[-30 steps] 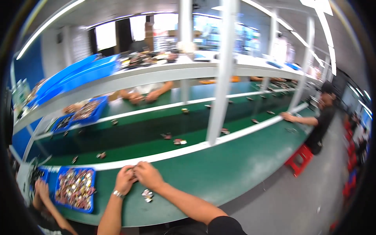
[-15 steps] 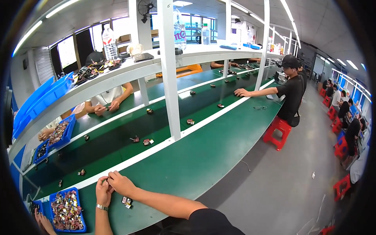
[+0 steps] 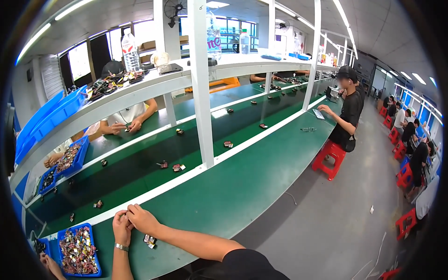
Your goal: The person is sitting at an assembly line table, picking up small electronic components and manually assembling or inspecting them.
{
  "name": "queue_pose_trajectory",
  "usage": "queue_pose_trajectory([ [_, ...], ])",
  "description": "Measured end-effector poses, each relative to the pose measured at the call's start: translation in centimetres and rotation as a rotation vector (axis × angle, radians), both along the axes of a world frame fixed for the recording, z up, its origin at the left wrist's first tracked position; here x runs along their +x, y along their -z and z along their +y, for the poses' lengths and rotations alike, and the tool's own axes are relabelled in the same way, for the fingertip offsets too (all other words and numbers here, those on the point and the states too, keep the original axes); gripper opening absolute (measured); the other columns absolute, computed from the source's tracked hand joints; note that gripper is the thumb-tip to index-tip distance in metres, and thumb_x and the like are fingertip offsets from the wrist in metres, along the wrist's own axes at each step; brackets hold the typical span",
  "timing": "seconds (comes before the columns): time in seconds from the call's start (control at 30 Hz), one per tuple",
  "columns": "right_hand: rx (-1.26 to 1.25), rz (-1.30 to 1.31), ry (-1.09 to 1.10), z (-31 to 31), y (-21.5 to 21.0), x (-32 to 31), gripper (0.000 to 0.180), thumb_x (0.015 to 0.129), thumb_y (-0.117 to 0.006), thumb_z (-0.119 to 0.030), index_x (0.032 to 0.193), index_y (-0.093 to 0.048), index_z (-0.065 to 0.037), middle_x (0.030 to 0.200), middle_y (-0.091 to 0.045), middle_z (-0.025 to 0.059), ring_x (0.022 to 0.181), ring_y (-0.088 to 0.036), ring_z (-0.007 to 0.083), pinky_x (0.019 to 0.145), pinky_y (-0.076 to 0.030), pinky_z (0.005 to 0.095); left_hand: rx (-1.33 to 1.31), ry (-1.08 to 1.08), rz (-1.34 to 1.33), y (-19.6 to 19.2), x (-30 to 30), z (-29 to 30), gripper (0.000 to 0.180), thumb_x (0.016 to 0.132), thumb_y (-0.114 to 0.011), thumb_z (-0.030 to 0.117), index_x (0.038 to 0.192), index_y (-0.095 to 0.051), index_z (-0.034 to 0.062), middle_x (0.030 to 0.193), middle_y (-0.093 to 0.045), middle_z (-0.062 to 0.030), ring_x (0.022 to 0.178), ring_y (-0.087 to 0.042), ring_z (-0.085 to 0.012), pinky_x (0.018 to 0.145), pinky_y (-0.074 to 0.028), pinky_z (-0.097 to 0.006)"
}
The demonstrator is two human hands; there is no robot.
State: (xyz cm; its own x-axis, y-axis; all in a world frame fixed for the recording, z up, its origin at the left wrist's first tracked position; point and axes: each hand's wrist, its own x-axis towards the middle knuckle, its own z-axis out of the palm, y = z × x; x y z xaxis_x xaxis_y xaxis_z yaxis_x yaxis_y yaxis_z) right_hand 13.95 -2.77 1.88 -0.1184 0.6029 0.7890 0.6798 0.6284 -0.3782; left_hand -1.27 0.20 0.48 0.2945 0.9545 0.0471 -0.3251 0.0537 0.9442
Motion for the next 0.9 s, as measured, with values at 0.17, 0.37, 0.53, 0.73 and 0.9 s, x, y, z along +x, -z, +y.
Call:
queue_pose_trajectory([
  [0.17,-0.078,0.182,-0.090,0.0,0.0,0.4,0.008,0.085,-0.060,-0.005,0.091,-0.058,-0.002,0.101,-0.056,0.0114,0.094,-0.059,0.0287,0.073,-0.053,0.0363,0.012,-0.043,0.023,0.0,0.4,-0.1,0.016,0.097,-0.050,0.006,0.113,-0.052,0.0044,0.097,-0.066,-0.0067,0.082,-0.064,-0.0128,0.066,-0.055,-0.026],
  [0.37,-0.314,0.411,-0.107,0.1,0.5,0.6,0.013,0.085,-0.061,-0.003,0.097,-0.058,0.000,0.097,-0.059,0.0148,0.078,-0.063,0.0325,0.071,-0.053,0.0390,0.064,-0.108,0.170,0.2,1.1,-0.3,0.013,0.097,-0.051,0.005,0.109,-0.054,0.0032,0.095,-0.067,-0.0058,0.077,-0.063,-0.0098,0.062,-0.052,-0.022],
  [0.53,-0.394,0.457,-0.167,0.1,0.4,-0.1,0.015,0.085,-0.062,-0.005,0.100,-0.059,-0.001,0.093,-0.061,0.0154,0.077,-0.065,0.0281,0.069,-0.053,0.0353,0.110,-0.123,0.198,-0.4,0.3,-0.8,0.014,0.095,-0.051,0.003,0.108,-0.054,0.0034,0.092,-0.066,-0.0045,0.072,-0.060,-0.0069,0.053,-0.041,-0.017],
  [0.73,-0.394,0.435,-0.103,-0.1,0.2,1.0,0.018,0.085,-0.066,-0.007,0.102,-0.063,-0.001,0.093,-0.064,0.0137,0.076,-0.068,0.0227,0.067,-0.055,0.0310,0.169,-0.055,0.167,0.3,1.6,-0.3,0.018,0.093,-0.053,0.000,0.111,-0.055,-0.0015,0.104,-0.067,-0.0110,0.086,-0.066,-0.0148,0.071,-0.053,-0.024],
  [0.9,-0.449,0.397,-0.114,0.3,0.0,0.1,0.017,0.085,-0.068,-0.007,0.099,-0.064,0.000,0.091,-0.064,0.0120,0.076,-0.067,0.0200,0.067,-0.054,0.0293,0.082,-0.039,0.195,-0.4,0.2,-0.6,0.023,0.094,-0.051,-0.003,0.117,-0.052,-0.0032,0.108,-0.065,-0.0126,0.097,-0.065,-0.0169,0.085,-0.054,-0.029],
])
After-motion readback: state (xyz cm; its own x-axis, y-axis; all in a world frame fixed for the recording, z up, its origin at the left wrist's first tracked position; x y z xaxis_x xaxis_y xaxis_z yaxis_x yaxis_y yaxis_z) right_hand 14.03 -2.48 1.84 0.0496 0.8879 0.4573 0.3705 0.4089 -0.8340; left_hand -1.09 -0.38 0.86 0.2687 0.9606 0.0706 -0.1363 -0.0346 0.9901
